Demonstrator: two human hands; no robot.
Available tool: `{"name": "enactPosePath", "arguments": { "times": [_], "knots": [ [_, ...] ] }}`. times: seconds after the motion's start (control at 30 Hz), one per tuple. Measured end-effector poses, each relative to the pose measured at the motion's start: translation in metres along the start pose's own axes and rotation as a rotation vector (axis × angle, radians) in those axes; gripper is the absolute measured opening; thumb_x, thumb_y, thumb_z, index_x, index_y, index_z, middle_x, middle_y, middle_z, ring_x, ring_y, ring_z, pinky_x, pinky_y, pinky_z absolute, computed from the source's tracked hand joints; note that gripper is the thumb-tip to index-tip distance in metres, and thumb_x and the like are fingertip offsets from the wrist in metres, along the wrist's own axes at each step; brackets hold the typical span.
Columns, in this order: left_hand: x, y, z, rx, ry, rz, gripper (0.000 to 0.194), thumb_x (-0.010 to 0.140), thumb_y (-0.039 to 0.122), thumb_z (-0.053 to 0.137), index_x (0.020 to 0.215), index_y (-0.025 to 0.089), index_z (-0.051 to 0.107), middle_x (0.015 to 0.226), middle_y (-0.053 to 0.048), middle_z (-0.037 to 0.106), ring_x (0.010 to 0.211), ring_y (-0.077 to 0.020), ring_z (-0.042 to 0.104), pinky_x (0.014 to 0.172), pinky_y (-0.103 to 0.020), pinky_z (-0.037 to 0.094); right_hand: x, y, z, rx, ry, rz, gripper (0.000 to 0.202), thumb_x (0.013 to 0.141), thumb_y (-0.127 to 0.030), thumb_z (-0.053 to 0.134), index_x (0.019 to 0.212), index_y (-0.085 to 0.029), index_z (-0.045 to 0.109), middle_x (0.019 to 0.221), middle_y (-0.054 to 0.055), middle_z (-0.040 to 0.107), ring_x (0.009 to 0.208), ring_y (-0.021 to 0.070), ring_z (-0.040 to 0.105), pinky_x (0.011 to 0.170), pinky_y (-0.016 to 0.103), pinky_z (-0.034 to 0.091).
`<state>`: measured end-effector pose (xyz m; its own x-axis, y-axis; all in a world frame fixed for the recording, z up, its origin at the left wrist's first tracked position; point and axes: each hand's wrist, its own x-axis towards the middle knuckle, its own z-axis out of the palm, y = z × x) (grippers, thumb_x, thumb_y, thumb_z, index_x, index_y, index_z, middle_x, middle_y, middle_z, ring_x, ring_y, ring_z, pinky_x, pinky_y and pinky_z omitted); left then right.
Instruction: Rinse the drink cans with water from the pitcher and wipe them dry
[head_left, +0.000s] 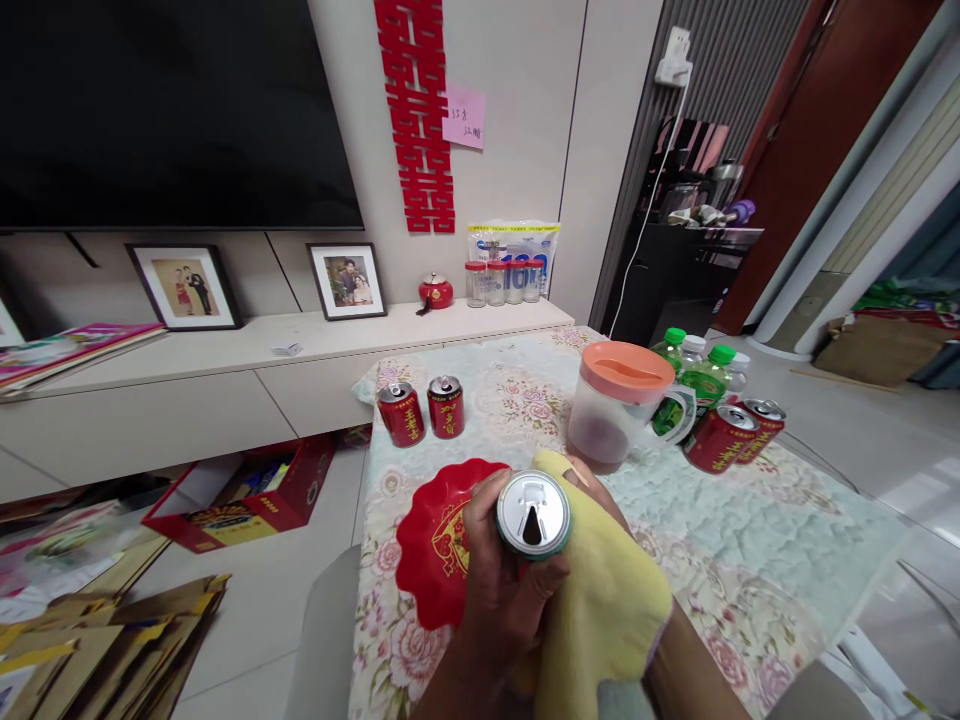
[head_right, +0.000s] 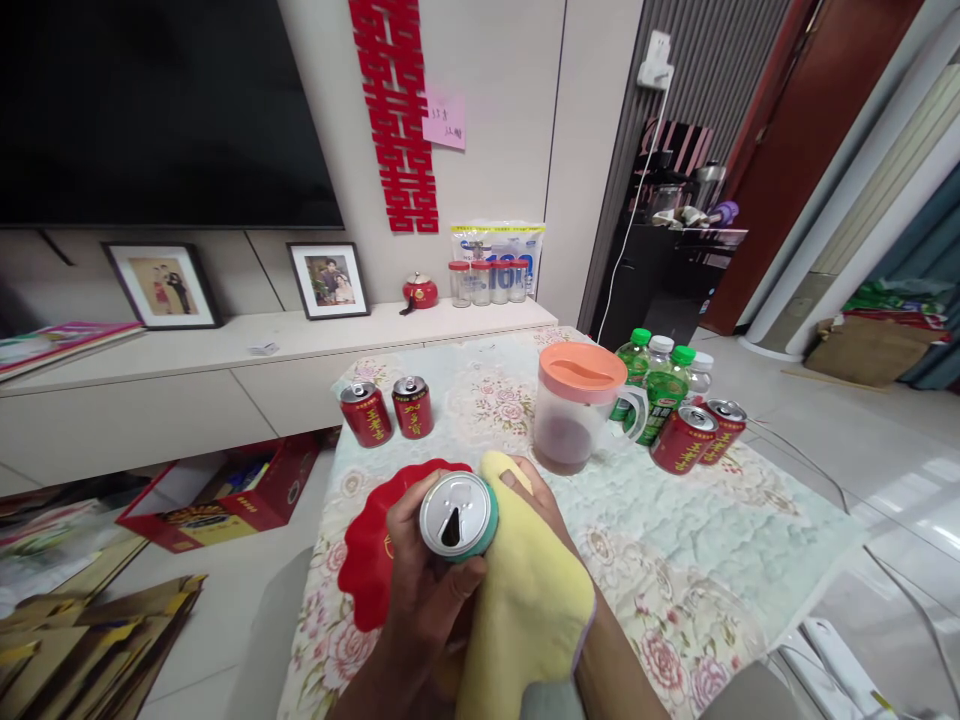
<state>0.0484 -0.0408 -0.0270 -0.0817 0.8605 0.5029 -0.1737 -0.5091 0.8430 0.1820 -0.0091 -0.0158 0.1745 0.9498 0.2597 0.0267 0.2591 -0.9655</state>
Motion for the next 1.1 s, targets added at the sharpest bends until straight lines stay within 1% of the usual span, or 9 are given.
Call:
{"name": "enactPosePath", "arguments": {
  "times": [0.1,0.3,0.43,0.5,0.6,0.73,0.9,1.0,1.1],
  "knots": [
    [0.002,0.003,0.003,-0.042,-0.020,-0.067,0.065,0.082,0.038,0.082,0.137,0.031,0.048,0.134,-0.009,0.058,0.117,-0.0282,0.065,0.100,-0.043,0.054,0.002,-0.003,-0.002,0.120,-0.062,0.108,0.038,0.095,-0.061,0.060,0.093,-0.024,0.061,0.073,-0.001,0.062,0.061,0.0169,0.057,0.056,0.030,0.052],
    [0.001,0.009,0.002,-0.101,-0.115,-0.222,0.064,0.090,0.041,0.073,0.144,0.029,0.042,0.143,-0.013,0.058,0.130,-0.0320,0.061,0.109,-0.047,0.051,0.003,-0.001,-0.010,0.027,0.013,0.150,0.044,0.091,-0.064,0.064,0.098,-0.021,0.064,0.081,0.002,0.068,0.072,0.0191,0.060,0.064,0.031,0.051],
    [-0.003,0.007,0.000,-0.112,-0.168,-0.351,0.071,0.095,0.042,0.068,0.155,0.029,0.033,0.155,-0.014,0.050,0.148,-0.0345,0.046,0.122,-0.051,0.039,0.004,0.002,-0.016,-0.215,0.095,0.049,0.047,0.090,-0.063,0.063,0.108,-0.020,0.066,0.090,0.005,0.073,0.082,0.0228,0.065,0.071,0.034,0.052],
    [-0.004,0.004,0.000,-0.090,-0.157,-0.382,0.074,0.094,0.043,0.069,0.155,0.029,0.031,0.155,-0.014,0.049,0.146,-0.0352,0.047,0.123,-0.053,0.037,0.004,0.001,-0.017,-0.317,0.132,-0.022,0.046,0.091,-0.062,0.061,0.110,-0.020,0.066,0.095,0.006,0.075,0.085,0.0240,0.067,0.075,0.036,0.053],
    [-0.002,0.000,0.001,-0.063,-0.107,-0.351,0.072,0.089,0.045,0.075,0.149,0.027,0.038,0.147,-0.013,0.054,0.136,-0.0339,0.055,0.119,-0.052,0.041,0.003,-0.005,-0.016,-0.385,0.166,-0.112,0.043,0.094,-0.058,0.057,0.112,-0.020,0.066,0.101,0.007,0.076,0.088,0.0243,0.069,0.080,0.037,0.053],
    [0.002,-0.001,0.004,-0.143,-0.047,-0.347,0.068,0.085,0.045,0.079,0.139,0.027,0.042,0.132,-0.010,0.062,0.119,-0.0297,0.064,0.105,-0.046,0.051,-0.006,-0.016,-0.013,-0.365,0.168,-0.225,0.034,0.096,-0.049,0.058,0.114,-0.021,0.067,0.104,0.006,0.076,0.092,0.0234,0.070,0.080,0.035,0.055],
    [0.006,0.008,0.010,-0.349,-0.007,-0.512,0.082,0.079,0.043,0.085,0.144,0.032,0.038,0.120,-0.007,0.071,0.103,-0.0283,0.072,0.082,-0.038,0.060,-0.022,-0.024,-0.009,-0.308,0.187,-0.407,0.027,0.096,-0.038,0.063,0.120,-0.026,0.067,0.118,0.005,0.073,0.107,0.0233,0.069,0.092,0.034,0.054],
    [0.007,0.016,0.012,-0.396,-0.020,-0.595,0.094,0.077,0.038,0.088,0.153,0.032,0.033,0.126,-0.010,0.071,0.107,-0.0303,0.073,0.085,-0.040,0.062,-0.024,-0.023,-0.008,-0.272,0.160,-0.514,0.028,0.095,-0.032,0.064,0.122,-0.028,0.066,0.123,0.005,0.071,0.117,0.0239,0.065,0.099,0.036,0.052],
    [0.008,0.024,0.012,-0.421,-0.066,-0.633,0.093,0.079,0.040,0.086,0.154,0.034,0.031,0.131,-0.009,0.069,0.109,-0.0291,0.072,0.088,-0.040,0.061,-0.020,-0.022,-0.008,-0.244,0.139,-0.493,0.029,0.091,-0.033,0.069,0.120,-0.026,0.067,0.122,0.006,0.071,0.115,0.0248,0.066,0.097,0.037,0.053]
  ]
}}
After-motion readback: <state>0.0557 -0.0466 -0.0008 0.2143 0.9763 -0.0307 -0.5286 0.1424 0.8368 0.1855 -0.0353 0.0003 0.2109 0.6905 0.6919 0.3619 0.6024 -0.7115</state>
